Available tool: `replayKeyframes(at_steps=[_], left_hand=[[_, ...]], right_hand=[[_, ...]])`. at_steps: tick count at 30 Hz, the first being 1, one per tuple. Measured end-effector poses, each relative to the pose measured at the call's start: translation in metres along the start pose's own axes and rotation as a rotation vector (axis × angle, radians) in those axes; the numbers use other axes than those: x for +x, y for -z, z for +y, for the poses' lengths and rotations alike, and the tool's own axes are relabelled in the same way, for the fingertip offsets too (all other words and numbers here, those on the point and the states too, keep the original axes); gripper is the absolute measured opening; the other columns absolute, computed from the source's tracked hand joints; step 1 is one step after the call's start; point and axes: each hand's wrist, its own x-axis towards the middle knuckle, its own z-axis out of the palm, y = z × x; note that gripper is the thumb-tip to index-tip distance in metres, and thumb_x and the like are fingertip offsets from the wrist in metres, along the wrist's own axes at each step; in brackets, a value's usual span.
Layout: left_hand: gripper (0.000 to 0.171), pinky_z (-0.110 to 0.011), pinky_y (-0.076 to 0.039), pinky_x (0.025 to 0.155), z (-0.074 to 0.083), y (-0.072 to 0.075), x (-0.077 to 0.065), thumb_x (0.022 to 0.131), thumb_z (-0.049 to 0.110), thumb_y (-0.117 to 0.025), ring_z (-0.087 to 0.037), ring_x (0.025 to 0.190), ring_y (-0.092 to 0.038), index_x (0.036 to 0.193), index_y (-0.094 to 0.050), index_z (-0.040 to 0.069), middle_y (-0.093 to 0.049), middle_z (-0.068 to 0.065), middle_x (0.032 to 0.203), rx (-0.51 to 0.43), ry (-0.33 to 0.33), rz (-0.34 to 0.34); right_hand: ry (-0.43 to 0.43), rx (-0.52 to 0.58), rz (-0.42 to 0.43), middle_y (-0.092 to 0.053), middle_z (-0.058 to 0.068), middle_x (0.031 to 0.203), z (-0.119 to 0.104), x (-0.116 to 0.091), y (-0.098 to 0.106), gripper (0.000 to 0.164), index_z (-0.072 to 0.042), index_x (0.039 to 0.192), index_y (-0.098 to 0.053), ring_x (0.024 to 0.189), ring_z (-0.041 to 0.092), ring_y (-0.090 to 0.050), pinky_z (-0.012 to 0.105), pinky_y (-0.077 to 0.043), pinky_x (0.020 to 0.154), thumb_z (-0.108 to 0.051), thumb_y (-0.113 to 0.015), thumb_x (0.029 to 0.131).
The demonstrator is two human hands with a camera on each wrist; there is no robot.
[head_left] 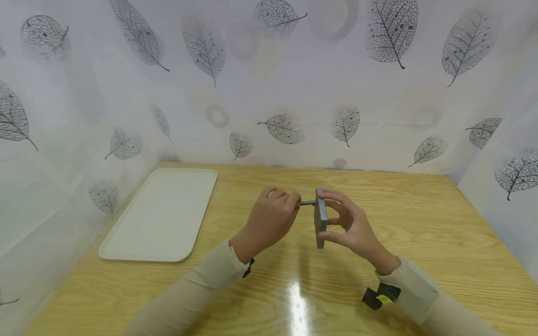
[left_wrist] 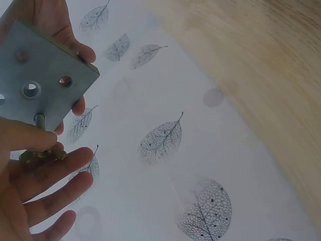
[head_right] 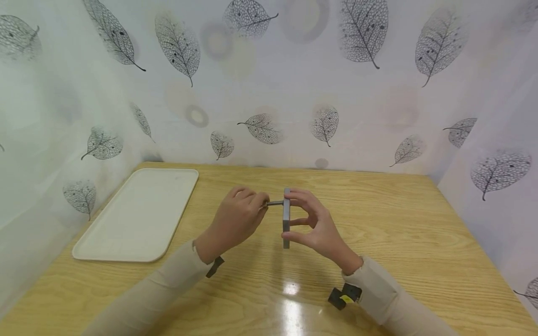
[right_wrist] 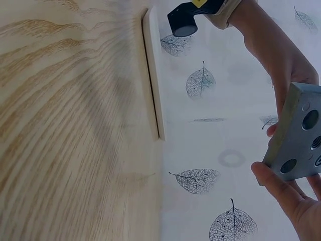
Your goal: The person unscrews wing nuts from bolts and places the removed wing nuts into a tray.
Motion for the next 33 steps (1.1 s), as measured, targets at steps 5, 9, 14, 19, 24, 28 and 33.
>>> replayKeyframes(at_steps=[5, 9, 14, 19, 24, 28, 33], left_hand=[[0.011, -0.029, -0.051, 0.081, 0.0005, 0.001, 0.0002, 0.085, 0.024, -0.067, -0.012, 0.075, -0.065, 0.088, -0.065, 0.013, -0.07, 0.002, 0.082, 0.015, -0.003, -0.018], [0.016, -0.03, -0.05, 0.08, 0.0021, 0.0003, 0.0006, 0.084, 0.027, -0.066, -0.014, 0.077, -0.064, 0.09, -0.066, 0.012, -0.069, 0.001, 0.084, 0.027, 0.004, -0.056], [0.028, -0.03, -0.05, 0.08, 0.0043, -0.0018, 0.0002, 0.079, 0.035, -0.073, -0.015, 0.08, -0.063, 0.094, -0.064, 0.013, -0.065, 0.001, 0.087, 0.054, 0.009, -0.1], [0.022, -0.028, -0.05, 0.078, 0.0047, -0.003, 0.0009, 0.079, 0.029, -0.074, -0.014, 0.078, -0.061, 0.092, -0.064, 0.014, -0.06, 0.0, 0.086, 0.083, 0.008, -0.086], [0.02, -0.027, -0.05, 0.078, 0.0038, -0.0022, 0.0013, 0.081, 0.028, -0.072, -0.013, 0.079, -0.061, 0.094, -0.067, 0.013, -0.059, 0.0, 0.087, 0.077, 0.007, -0.051], [0.031, -0.028, -0.05, 0.081, 0.0027, -0.0014, -0.0001, 0.081, 0.03, -0.072, -0.013, 0.082, -0.062, 0.107, -0.068, 0.014, -0.064, 0.001, 0.092, 0.077, 0.003, -0.036], [0.034, -0.03, -0.049, 0.084, 0.0012, 0.0009, -0.002, 0.082, 0.032, -0.07, -0.014, 0.085, -0.063, 0.11, -0.067, 0.013, -0.068, 0.003, 0.096, 0.033, 0.01, -0.047]], right_hand=[[-0.003, -0.01, 0.001, -0.041, 0.003, 0.142, 0.0003, -0.0001, 0.0, 0.069, 0.003, 0.136, -0.04, 0.123, 0.013, -0.051, 0.031, -0.057, 0.075, 0.013, -0.07, 0.074], [-0.011, -0.019, 0.003, -0.041, 0.002, 0.142, 0.0003, -0.0001, -0.0003, 0.069, 0.002, 0.136, -0.041, 0.122, 0.012, -0.051, 0.031, -0.057, 0.075, 0.012, -0.07, 0.074], [-0.028, -0.012, -0.005, -0.041, 0.001, 0.142, 0.0004, -0.0003, -0.0009, 0.067, 0.001, 0.136, -0.041, 0.123, 0.013, -0.051, 0.032, -0.057, 0.075, 0.009, -0.07, 0.076], [-0.013, -0.006, -0.004, -0.041, 0.003, 0.142, 0.0008, 0.0001, -0.001, 0.068, 0.002, 0.136, -0.041, 0.123, 0.014, -0.051, 0.032, -0.057, 0.075, 0.01, -0.07, 0.075], [-0.003, -0.006, 0.003, -0.041, 0.003, 0.142, 0.0003, 0.0009, -0.0004, 0.068, 0.003, 0.135, -0.041, 0.123, 0.013, -0.051, 0.031, -0.057, 0.075, 0.012, -0.07, 0.074], [-0.007, -0.011, 0.003, -0.041, 0.003, 0.142, -0.0004, 0.0011, -0.0005, 0.068, 0.003, 0.135, -0.041, 0.122, 0.013, -0.051, 0.031, -0.057, 0.075, 0.011, -0.07, 0.074], [-0.014, -0.024, 0.006, -0.04, 0.002, 0.142, -0.0005, 0.0005, -0.0005, 0.069, 0.002, 0.135, -0.041, 0.121, 0.013, -0.052, 0.031, -0.057, 0.075, 0.011, -0.071, 0.073]])
